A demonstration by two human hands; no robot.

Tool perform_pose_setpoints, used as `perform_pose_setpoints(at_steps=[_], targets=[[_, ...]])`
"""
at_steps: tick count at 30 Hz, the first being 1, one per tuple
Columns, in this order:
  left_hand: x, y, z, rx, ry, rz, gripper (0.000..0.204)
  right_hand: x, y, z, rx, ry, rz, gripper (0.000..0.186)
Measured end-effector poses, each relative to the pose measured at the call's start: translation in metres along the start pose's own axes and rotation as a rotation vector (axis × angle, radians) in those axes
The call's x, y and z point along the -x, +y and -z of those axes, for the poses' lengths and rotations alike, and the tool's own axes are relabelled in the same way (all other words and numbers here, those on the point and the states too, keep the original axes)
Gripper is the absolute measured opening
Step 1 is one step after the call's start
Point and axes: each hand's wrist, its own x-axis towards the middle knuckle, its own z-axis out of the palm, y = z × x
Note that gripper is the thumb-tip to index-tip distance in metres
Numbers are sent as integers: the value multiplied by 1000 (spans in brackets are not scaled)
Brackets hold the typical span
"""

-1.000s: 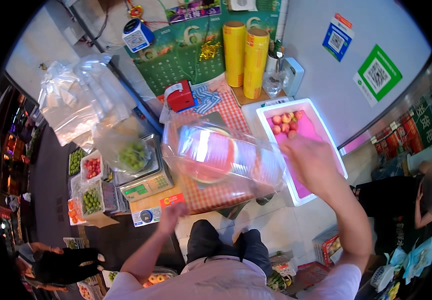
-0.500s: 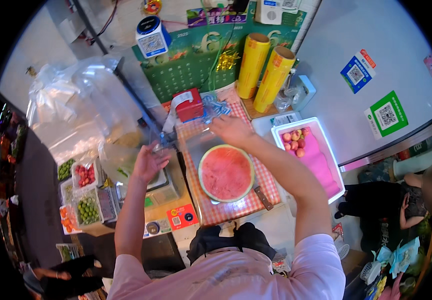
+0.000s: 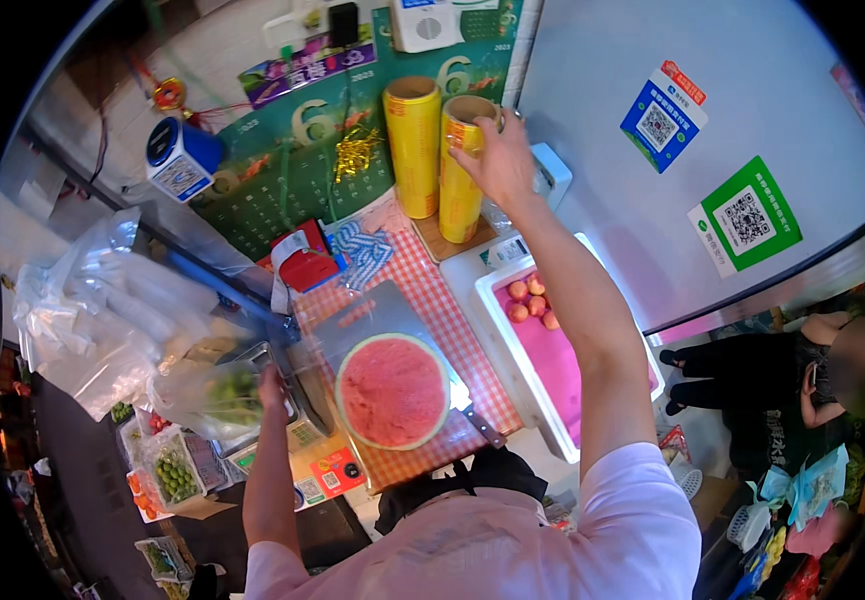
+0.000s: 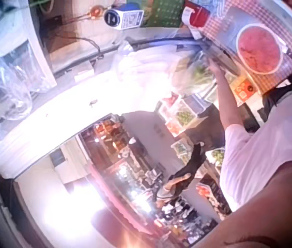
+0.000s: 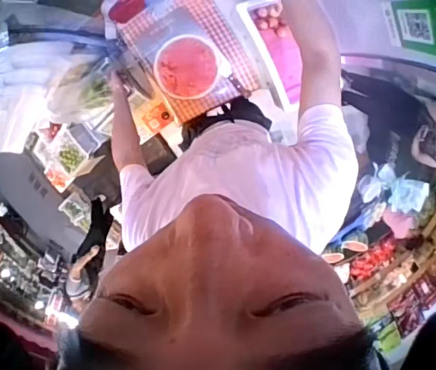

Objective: The person slices a watermelon into wedges and cubes on a cutting board using a knife, places pieces into a plastic bag, and handles various fruits including peaches and grapes at a market stall.

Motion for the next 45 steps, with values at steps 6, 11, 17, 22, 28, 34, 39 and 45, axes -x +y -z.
perform_pose_setpoints(at_steps=[6,11,17,22,28,34,39,45], targets=[[134,98,-71,-74,195,-770,25,103,-23,37,-475,6,217,48],[212,171,-193,-455,-153,-988,21,122,-10,54,-567,-60,297,45],[193,223,-296,-648,-115,-1158,33,52,4,21,-502,-74,15,43],[165,330,-371,-899,226,-1448,68,-17,27,-4,-264,-110,-183,45],[143,354,-367,-921,58,-1237,49,6,22,3,-367,-78,-144,44],[214,244,-319,-721,26,-1417,30,73,56,40,-609,-11,158,44],[216,232,-306,-711,32,-1388,30,90,57,49,-654,-37,221,44],[143,323,-351,-618,-54,-1350,33,29,34,15,-457,-60,-9,42]])
